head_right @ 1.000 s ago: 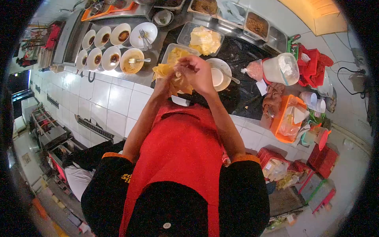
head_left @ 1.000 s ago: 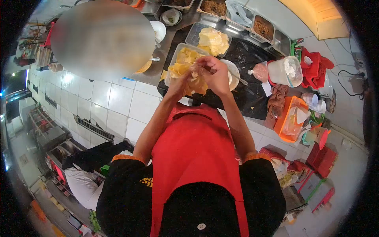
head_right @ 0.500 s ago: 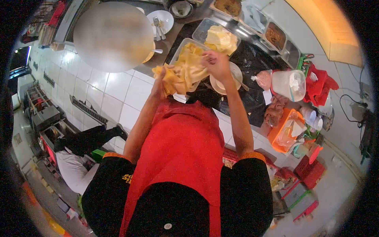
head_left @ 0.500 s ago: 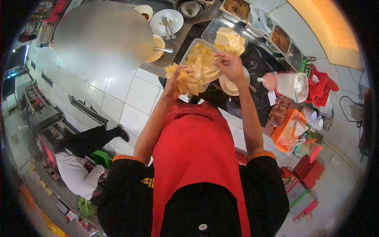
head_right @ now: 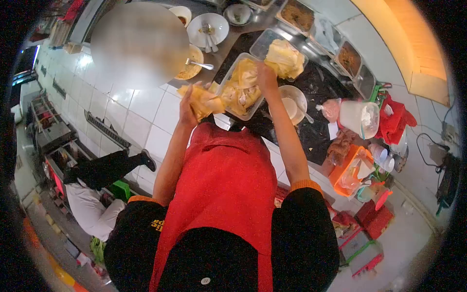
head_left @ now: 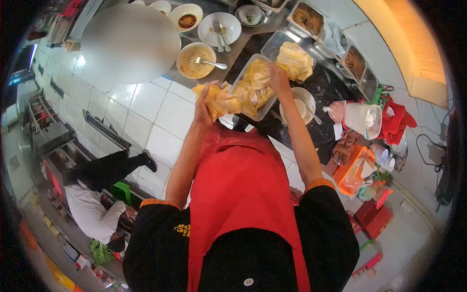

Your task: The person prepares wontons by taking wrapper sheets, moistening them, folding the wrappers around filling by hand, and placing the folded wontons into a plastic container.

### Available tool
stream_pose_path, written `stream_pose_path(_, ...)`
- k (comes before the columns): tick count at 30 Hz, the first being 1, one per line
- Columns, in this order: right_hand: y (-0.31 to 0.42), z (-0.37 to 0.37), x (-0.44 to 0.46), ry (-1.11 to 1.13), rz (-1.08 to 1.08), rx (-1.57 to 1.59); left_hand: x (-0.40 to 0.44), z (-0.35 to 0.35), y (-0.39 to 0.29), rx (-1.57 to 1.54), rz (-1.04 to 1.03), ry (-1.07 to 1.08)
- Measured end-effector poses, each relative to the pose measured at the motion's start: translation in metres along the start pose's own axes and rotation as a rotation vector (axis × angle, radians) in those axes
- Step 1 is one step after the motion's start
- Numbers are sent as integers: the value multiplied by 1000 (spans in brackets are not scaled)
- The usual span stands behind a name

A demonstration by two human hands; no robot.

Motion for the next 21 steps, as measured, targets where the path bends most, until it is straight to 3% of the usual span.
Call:
stream_pose_path(3, 35, 26, -14, -95, -79, -55, 10, -20, 2, -38, -21, 113)
stream_pose_path(4, 58, 38, -17, -152, 62, -126, 14, -31, 6, -62, -11, 205)
stream_pose_path(5, 80, 44, -21, -147, 66, -115, 15, -42, 8, -85, 0, 303)
stream_pose_path(7, 106, 45, -33, 8, -126, 325, 14, -59, 10, -84, 23, 319)
stream_pose_path(10, 143, 42, -51, 107, -111, 494, 5, -87, 18, -63, 85, 363)
stream_pose_path(15, 147, 60, -74, -82, -46, 309, 9, -99, 33, 44, 86, 321)
stream_pose_path(17, 168, 73, -81, -158, 163, 50, 10, -102, 41, 25, 111, 294)
stream_pose_path(21, 163, 90, -94, -276, 156, 101, 10, -94, 59, 106, 189, 253)
Point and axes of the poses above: each hand's wrist, its own x-axis towards the middle knuckle, its own z-axis out of the back of the hand, y = z × x, the point moved 9 cm from there along x, towards the middle knuckle, and after that the axes turned 9 degrees about x, right-handed, at the moved point
